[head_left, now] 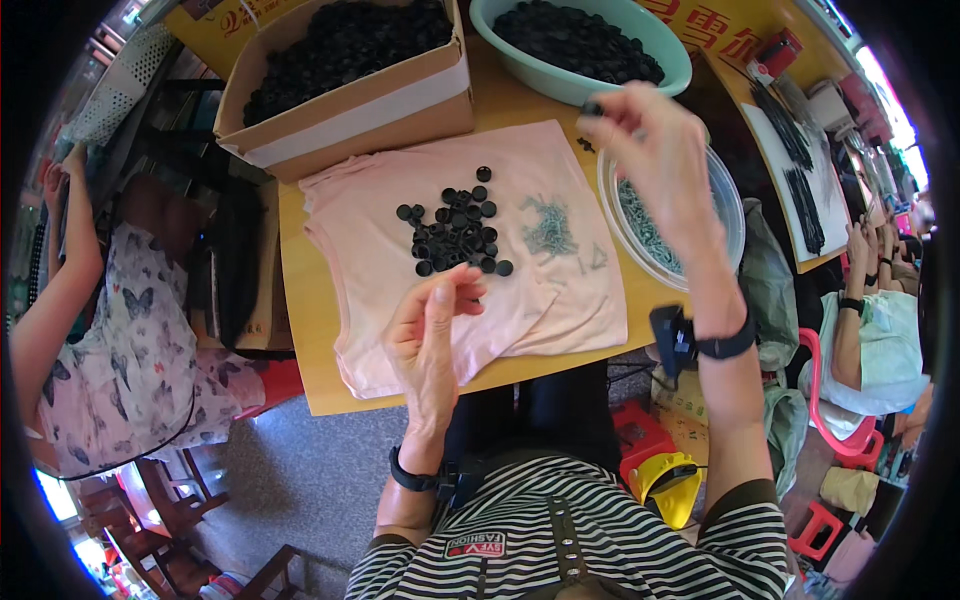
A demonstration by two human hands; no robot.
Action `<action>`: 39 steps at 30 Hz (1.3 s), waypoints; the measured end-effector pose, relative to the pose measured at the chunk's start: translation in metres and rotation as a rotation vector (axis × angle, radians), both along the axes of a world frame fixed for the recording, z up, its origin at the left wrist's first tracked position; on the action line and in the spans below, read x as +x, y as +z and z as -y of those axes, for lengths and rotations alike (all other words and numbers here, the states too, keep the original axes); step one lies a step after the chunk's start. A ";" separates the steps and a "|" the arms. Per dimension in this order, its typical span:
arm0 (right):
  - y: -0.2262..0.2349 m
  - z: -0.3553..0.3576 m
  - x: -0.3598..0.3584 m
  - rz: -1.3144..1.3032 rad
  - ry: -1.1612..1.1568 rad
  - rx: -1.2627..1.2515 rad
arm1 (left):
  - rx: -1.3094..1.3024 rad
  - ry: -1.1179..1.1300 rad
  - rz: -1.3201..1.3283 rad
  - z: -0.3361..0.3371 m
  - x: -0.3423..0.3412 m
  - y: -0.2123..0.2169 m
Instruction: Manually assembling small black plastic components by hand on a workstation.
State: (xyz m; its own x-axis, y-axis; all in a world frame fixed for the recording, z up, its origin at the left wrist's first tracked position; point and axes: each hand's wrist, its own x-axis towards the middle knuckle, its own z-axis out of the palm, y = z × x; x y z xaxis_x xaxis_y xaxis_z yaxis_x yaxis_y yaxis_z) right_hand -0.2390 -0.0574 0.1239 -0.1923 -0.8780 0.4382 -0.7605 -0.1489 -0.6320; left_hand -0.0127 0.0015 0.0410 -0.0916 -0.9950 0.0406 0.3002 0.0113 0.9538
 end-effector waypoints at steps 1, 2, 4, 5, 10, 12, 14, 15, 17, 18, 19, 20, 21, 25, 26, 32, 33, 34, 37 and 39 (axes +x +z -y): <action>0.003 0.014 -0.012 -0.032 -0.070 0.008 | 0.034 0.027 0.028 0.002 0.005 0.000; 0.000 0.032 -0.027 -0.034 -0.073 0.008 | 0.068 0.056 0.057 0.003 0.009 -0.001; -0.007 0.056 -0.043 -0.189 -0.114 -0.085 | 0.063 0.075 0.100 0.004 0.013 0.000; -0.006 0.058 -0.043 -0.190 -0.110 -0.078 | 0.069 0.094 0.140 0.004 0.017 -0.002; -0.001 0.031 -0.001 -0.169 0.029 -0.071 | 0.110 0.152 0.210 0.004 0.026 -0.009; -0.019 0.011 0.022 -0.123 0.199 0.162 | 0.115 0.182 0.184 0.005 0.027 -0.013; -0.038 -0.013 0.047 -0.095 0.299 0.324 | 0.103 0.162 0.178 0.006 0.029 -0.019; -0.050 -0.023 0.053 -0.101 0.353 0.305 | 0.080 0.134 0.171 0.006 0.029 -0.020; -0.057 -0.043 0.067 -0.105 0.341 0.239 | 0.078 0.124 0.191 0.004 0.031 -0.019; -0.059 -0.048 0.072 -0.108 0.330 0.165 | 0.069 0.114 0.214 0.004 0.032 -0.018; -0.062 -0.051 0.077 -0.108 0.330 0.166 | 0.070 0.115 0.214 0.003 0.033 -0.017; -0.065 -0.053 0.082 -0.096 0.340 0.177 | 0.076 0.117 0.222 0.002 0.035 -0.016; -0.067 -0.056 0.087 -0.085 0.350 0.186 | 0.081 0.119 0.230 0.001 0.036 -0.015; -0.074 -0.058 0.098 -0.132 0.309 0.159 | 0.067 0.117 0.243 -0.003 0.039 -0.019; -0.076 -0.058 0.099 -0.132 0.271 0.194 | 0.059 0.096 0.256 -0.005 0.041 -0.021; -0.080 -0.056 0.102 -0.096 0.245 0.231 | 0.035 0.051 0.305 -0.011 0.040 -0.022; -0.081 -0.056 0.101 -0.070 0.237 0.231 | 0.022 0.042 0.325 -0.012 0.039 -0.021; -0.080 -0.055 0.101 -0.067 0.238 0.227 | 0.019 0.043 0.328 -0.012 0.039 -0.022; -0.078 -0.056 0.098 0.063 0.270 0.267 | 0.014 0.045 0.320 -0.017 0.037 -0.022; -0.079 -0.060 0.090 0.069 0.310 0.173 | 0.035 0.002 0.225 -0.020 0.034 -0.020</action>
State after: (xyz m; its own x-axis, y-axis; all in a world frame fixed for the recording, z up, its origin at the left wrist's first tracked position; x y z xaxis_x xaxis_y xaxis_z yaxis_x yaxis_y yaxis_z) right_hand -0.1492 0.0025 0.0445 0.0711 -0.9593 0.2732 -0.6508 -0.2522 -0.7161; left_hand 0.0217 0.0216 0.0207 -0.0922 -0.9956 -0.0147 0.0795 -0.0221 0.9966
